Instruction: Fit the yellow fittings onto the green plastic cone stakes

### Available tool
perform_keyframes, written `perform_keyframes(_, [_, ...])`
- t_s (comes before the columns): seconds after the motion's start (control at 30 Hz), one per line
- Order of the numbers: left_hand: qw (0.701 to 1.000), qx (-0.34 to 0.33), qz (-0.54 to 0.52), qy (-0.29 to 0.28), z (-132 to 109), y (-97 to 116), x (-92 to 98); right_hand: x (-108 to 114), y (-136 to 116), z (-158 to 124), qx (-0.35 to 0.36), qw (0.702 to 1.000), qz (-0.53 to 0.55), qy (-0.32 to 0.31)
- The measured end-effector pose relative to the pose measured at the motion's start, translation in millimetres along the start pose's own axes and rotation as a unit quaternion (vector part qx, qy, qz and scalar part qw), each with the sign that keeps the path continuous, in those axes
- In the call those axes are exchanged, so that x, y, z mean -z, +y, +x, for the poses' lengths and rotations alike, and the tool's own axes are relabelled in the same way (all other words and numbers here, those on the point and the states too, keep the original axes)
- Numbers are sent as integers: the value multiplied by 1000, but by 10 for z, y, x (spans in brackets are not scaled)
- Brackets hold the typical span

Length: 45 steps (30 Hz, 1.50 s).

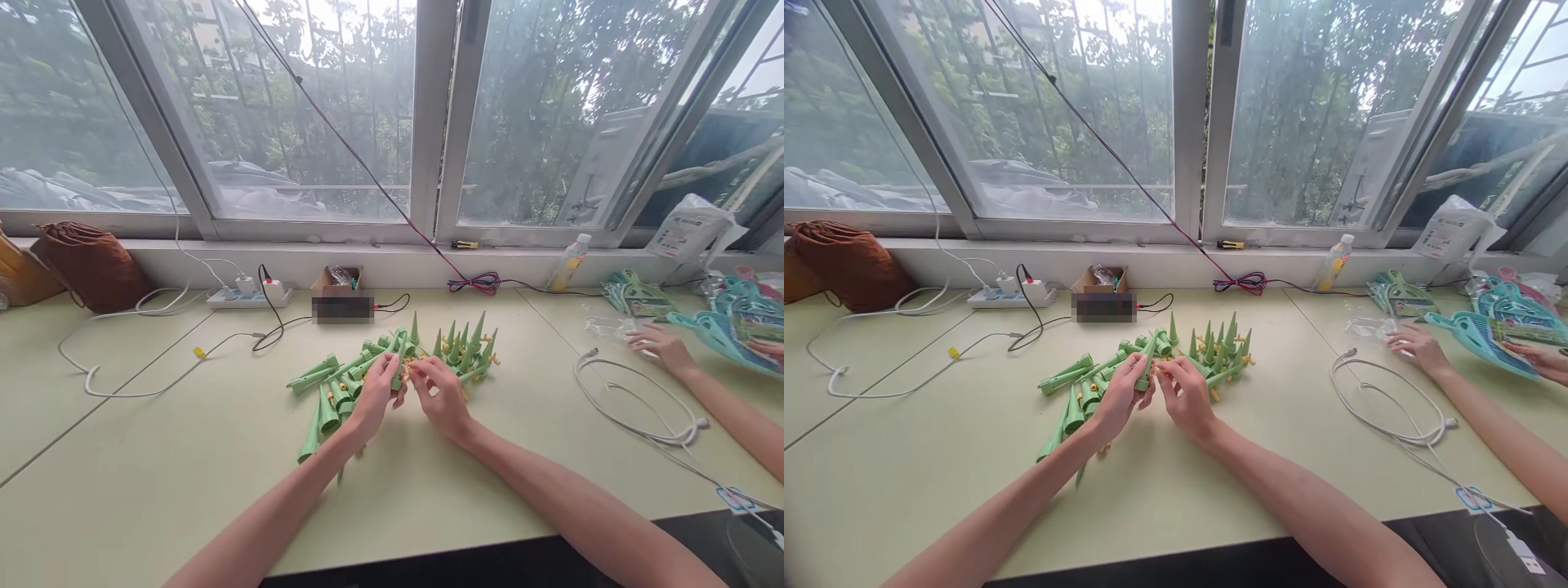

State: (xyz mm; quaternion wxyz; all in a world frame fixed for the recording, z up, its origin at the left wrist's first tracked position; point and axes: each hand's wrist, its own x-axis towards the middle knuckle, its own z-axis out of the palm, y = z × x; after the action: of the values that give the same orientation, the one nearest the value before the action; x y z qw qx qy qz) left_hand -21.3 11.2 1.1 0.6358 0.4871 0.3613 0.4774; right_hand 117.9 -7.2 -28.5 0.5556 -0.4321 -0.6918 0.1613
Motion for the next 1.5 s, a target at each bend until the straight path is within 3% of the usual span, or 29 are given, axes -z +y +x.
perform_keyframes(0.27, [999, -21, -10, 37, 25, 65, 32, 46, 90, 59, 44, 980, -181, -64])
perform_keyframes(0.43, [998, -21, -14, 61, 27, 120, 30, 40, 83, 47, 50, 963, -240, -110])
perform_keyframes(0.63, [998, -19, -9, 56, 24, 100, 31, -15, 169, 20, 72, 954, -278, -90])
perform_keyframes(0.8, [999, -21, 4, 50, 35, 46, 41, -84, 252, 32, 107, 927, -340, -119])
perform_keyframes(0.93, [999, -20, 10, 46, 30, 41, 32, -102, 253, 48, 115, 920, -348, -141])
perform_keyframes(1.27, [999, -19, 19, 33, 33, 20, 39, -116, 234, 60, 130, 926, -329, -129])
perform_keyframes(1.5, [999, -22, 19, 41, 49, 29, 59, -86, 179, 66, 117, 948, -286, -73])
